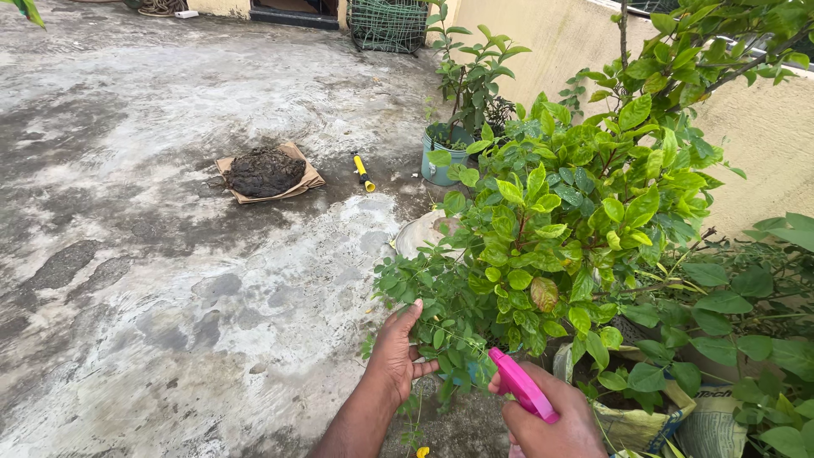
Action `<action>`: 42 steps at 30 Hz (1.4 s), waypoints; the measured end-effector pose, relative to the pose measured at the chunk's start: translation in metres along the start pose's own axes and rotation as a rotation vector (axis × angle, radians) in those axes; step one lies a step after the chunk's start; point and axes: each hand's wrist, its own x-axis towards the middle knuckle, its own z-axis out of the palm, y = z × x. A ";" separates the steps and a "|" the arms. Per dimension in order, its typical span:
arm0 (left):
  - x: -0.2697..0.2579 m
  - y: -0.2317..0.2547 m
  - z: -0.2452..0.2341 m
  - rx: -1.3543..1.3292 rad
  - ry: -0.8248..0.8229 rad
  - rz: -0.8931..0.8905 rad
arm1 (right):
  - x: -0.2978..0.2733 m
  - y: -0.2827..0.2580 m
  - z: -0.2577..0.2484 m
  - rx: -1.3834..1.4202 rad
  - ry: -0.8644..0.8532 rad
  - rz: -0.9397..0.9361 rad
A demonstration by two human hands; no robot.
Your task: The person sprays the leaves of various potted plants using a spray bottle while holding and checking the foliage by hand.
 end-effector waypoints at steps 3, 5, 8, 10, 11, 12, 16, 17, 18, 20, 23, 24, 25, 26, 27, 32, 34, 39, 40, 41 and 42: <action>0.002 -0.005 -0.003 0.057 0.061 0.000 | 0.015 0.031 -0.006 -0.094 -0.052 -0.251; 0.006 -0.009 -0.008 0.104 0.111 -0.003 | 0.024 0.048 -0.005 -0.168 -0.104 -0.519; 0.009 -0.013 -0.015 0.082 0.115 -0.030 | 0.021 0.049 0.000 -0.172 -0.120 -0.713; 0.010 -0.015 -0.018 0.051 0.120 -0.028 | 0.013 0.038 0.006 -0.133 -0.052 -0.169; 0.010 -0.015 -0.018 0.051 0.122 -0.028 | 0.009 0.031 0.007 -0.133 -0.053 -0.168; 0.009 -0.015 -0.019 0.036 0.104 -0.033 | 0.005 0.025 0.009 -0.091 -0.052 -0.134; 0.009 -0.016 -0.015 -0.023 0.027 -0.047 | 0.003 0.012 0.012 -0.002 -0.063 -0.115; 0.009 -0.016 -0.014 -0.023 0.024 -0.047 | 0.004 0.012 0.013 -0.003 -0.061 -0.116; 0.009 -0.016 -0.013 -0.023 0.019 -0.041 | 0.006 0.011 0.014 -0.026 -0.044 -0.072; 0.010 -0.017 -0.010 -0.023 0.009 -0.039 | 0.006 0.010 0.014 -0.051 -0.024 -0.025; 0.010 -0.016 -0.005 -0.017 0.019 -0.041 | 0.007 0.007 0.018 -0.093 0.039 0.078; 0.010 -0.016 -0.004 -0.029 0.026 -0.044 | 0.007 0.006 0.019 -0.039 0.042 0.055; 0.009 -0.016 -0.003 -0.041 0.033 -0.047 | 0.007 0.006 0.019 0.015 0.045 0.033; 0.009 -0.016 -0.002 -0.041 0.032 -0.047 | 0.008 0.005 0.020 0.015 0.046 0.033; 0.008 -0.016 -0.002 -0.048 0.020 -0.041 | 0.008 0.005 0.019 0.034 0.046 0.028; 0.011 -0.017 -0.002 -0.062 0.024 -0.034 | 0.008 0.010 0.021 0.009 0.042 0.007; 0.012 -0.018 -0.003 -0.062 0.058 -0.034 | 0.005 0.011 0.023 -0.177 0.123 -0.158; 0.008 -0.018 -0.006 -0.041 0.060 -0.031 | 0.000 0.004 0.027 -0.057 0.050 -0.039; 0.007 -0.019 -0.007 -0.033 0.051 -0.023 | 0.000 0.004 0.027 -0.060 0.039 -0.073; 0.006 -0.019 -0.007 -0.032 0.052 -0.023 | 0.000 0.003 0.028 -0.060 0.038 -0.072; 0.005 -0.019 -0.007 -0.029 0.050 -0.022 | 0.001 0.003 0.030 -0.056 0.056 -0.075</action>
